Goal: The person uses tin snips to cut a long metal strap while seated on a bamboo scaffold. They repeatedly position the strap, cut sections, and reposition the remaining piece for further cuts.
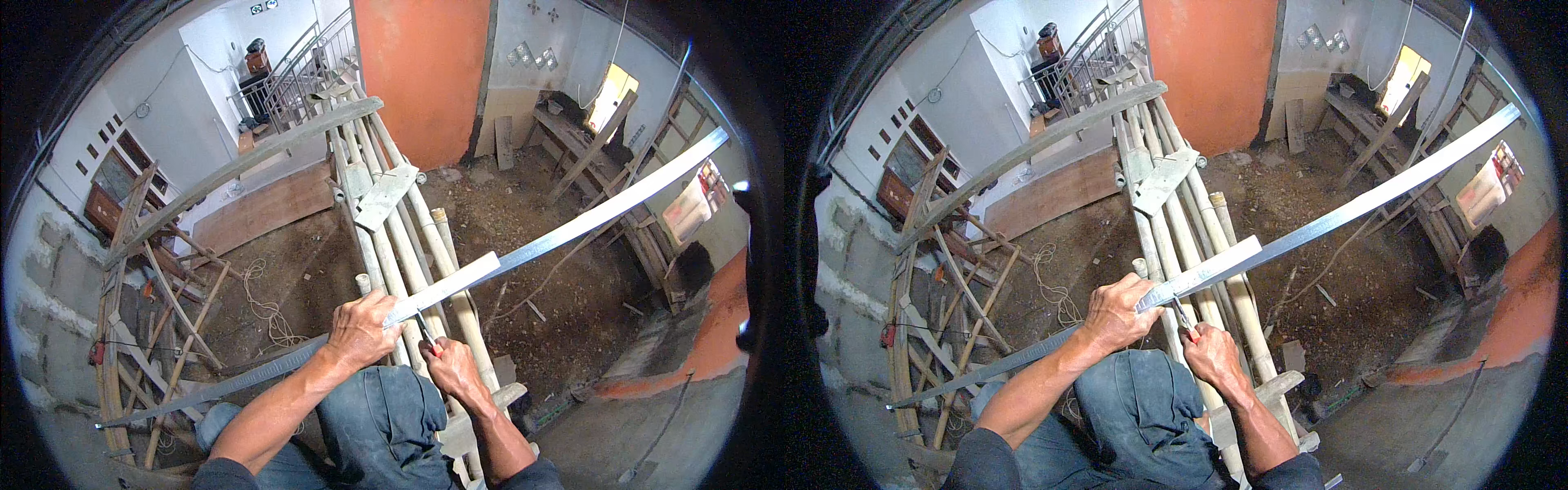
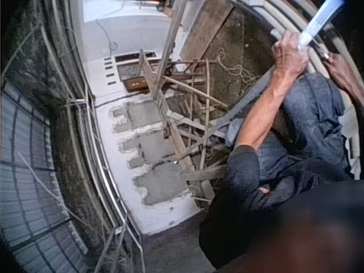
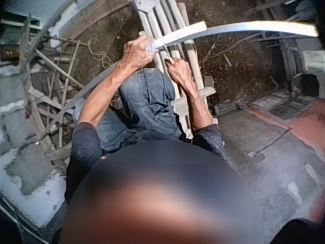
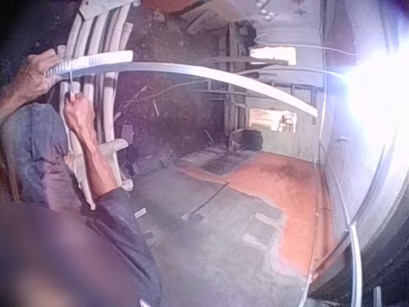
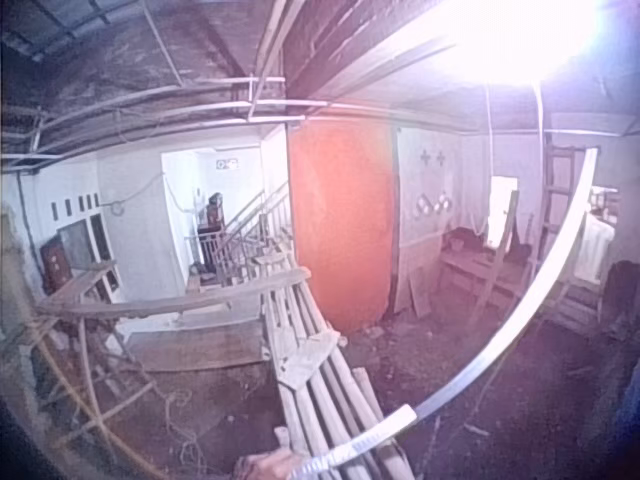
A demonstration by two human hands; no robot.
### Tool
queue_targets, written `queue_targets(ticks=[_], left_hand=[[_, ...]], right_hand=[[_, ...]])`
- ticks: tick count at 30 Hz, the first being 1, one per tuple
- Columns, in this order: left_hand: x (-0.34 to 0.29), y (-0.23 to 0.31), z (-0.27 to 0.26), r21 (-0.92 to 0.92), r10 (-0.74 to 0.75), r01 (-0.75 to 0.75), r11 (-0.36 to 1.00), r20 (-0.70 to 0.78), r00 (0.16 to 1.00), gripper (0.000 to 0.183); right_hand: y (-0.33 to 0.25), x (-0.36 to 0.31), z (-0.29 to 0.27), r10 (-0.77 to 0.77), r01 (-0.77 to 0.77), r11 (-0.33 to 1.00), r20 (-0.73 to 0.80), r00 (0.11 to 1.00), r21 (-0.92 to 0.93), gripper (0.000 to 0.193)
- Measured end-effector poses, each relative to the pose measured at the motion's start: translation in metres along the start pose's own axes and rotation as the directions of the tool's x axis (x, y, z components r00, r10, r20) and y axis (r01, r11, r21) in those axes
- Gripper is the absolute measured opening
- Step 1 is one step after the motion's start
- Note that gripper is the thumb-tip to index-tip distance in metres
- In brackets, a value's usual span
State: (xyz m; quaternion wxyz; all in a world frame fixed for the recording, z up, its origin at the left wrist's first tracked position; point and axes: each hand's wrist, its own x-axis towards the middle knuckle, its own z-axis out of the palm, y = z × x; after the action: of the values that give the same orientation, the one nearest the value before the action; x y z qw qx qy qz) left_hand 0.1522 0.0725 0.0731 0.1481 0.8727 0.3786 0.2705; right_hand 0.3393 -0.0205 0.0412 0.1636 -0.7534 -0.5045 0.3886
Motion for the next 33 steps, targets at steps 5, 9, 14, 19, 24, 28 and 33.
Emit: queue_targets(ticks=[5,9,14,19,24,28,33], left_hand=[[0.0,0.003,-0.002,-0.006,-0.017,0.017,1.0,-0.018,1.0,0.033],[0.001,0.008,-0.005,-0.013,-0.06,0.06,0.998,-0.001,0.998,0.035],[0.003,0.01,-0.007,-0.029,-0.071,0.069,0.997,-0.071,0.995,0.039],[0.004,0.011,-0.008,0.058,-0.06,0.065,0.996,-0.094,0.994,0.038],[0.004,0.008,-0.01,0.053,-0.04,0.049,0.997,-0.146,0.988,0.032],[0.003,0.011,-0.011,0.027,-0.065,0.069,0.997,-0.127,0.99,0.037],[0.005,0.008,-0.008,-0.061,-0.095,0.09,0.994,-0.098,0.991,0.032]], right_hand=[[0.006,-0.003,0.0,-0.036,0.035,0.998,0.03,0.999,0.058,0.037],[0.008,-0.013,-0.009,-0.139,0.138,0.989,0.01,0.99,0.06,0.036],[0.004,-0.014,-0.008,-0.214,0.225,0.968,-0.106,0.971,0.114,0.025],[0.003,-0.015,0.004,-0.279,0.279,0.96,-0.255,0.926,-0.034,0.018],[-0.004,-0.011,0.003,-0.284,0.322,0.908,-0.172,0.943,0.266,0.017],[-0.008,-0.019,-0.006,-0.156,0.174,0.969,-0.111,0.982,0.177,0.017],[0.006,-0.02,0.004,-0.203,0.226,0.871,-0.099,0.974,0.437,0.02]])
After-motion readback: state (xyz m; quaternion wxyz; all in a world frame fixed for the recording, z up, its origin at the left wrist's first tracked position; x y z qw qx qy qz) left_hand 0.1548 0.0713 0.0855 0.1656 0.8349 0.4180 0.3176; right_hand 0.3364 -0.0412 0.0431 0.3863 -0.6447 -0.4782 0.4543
